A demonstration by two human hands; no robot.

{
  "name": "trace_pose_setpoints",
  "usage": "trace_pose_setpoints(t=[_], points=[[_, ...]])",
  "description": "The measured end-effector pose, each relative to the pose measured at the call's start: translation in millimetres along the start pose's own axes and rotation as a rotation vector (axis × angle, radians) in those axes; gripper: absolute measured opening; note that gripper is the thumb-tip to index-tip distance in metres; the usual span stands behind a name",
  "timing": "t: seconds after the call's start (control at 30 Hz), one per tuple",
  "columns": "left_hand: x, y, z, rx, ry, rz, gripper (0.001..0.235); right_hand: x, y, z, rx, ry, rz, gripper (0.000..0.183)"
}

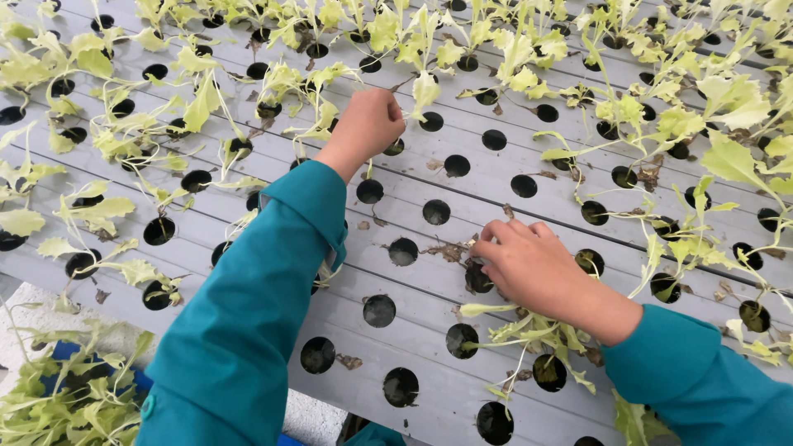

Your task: The person harvests small leafy plants from a hydroponic tray by hand, pulling them from the holes and placing them onto a blue mat. The person continues to pull plants from the tray and arrange them on the mat throughout the video.

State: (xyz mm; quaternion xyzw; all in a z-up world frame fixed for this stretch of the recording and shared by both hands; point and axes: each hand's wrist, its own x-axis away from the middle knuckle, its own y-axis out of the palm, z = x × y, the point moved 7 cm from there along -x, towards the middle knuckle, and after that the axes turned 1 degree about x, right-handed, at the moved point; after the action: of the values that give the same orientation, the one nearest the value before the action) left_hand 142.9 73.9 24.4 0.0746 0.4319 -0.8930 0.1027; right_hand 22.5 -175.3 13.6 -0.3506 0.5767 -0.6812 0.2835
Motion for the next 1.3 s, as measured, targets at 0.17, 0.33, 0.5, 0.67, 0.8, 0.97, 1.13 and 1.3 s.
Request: trace_pose_setpoints(t=[0.17, 0.33, 0.5, 0.67, 0.8, 0.97, 1.13, 1.3], points=[[18, 1, 2, -0.016, -0.058, -0.093, 0.016, -15, -4, 31, -0.111, 0.112, -0.067, 0.016], [46, -21, 38, -0.193, -0.021, -0.12, 0.046, -41, -42, 72, -0.313, 0.255, -0.059, 0.027], [108, -69, 118, -0.24, 0.11, -0.166, 0.048, -96, -33, 148, -0.43, 0.431, 0.147, 0.031], [152, -82, 141, -0.174, 0.173, -0.221, 0.045, -157, 6, 211, -0.562, 0.556, 0.323, 0.038], [184, -90, 142, -0.144, 0.162, -0.264, 0.043, -173, 20, 234, -0.647, 0.646, 0.413, 0.031], [194, -90, 127, -0.107, 0.089, -0.282, 0.042, -189, 19, 231, -0.7, 0.709, 0.476, 0.042], [194, -89, 119, -0.071, 0.072, -0.246, 0.04, -191, 24, 230, -0.731, 0.736, 0.503, 0.046], [191, -87, 123, -0.029, 0.084, -0.246, 0.038, -192, 21, 230, -0.83, 0.693, 0.603, 0.044]])
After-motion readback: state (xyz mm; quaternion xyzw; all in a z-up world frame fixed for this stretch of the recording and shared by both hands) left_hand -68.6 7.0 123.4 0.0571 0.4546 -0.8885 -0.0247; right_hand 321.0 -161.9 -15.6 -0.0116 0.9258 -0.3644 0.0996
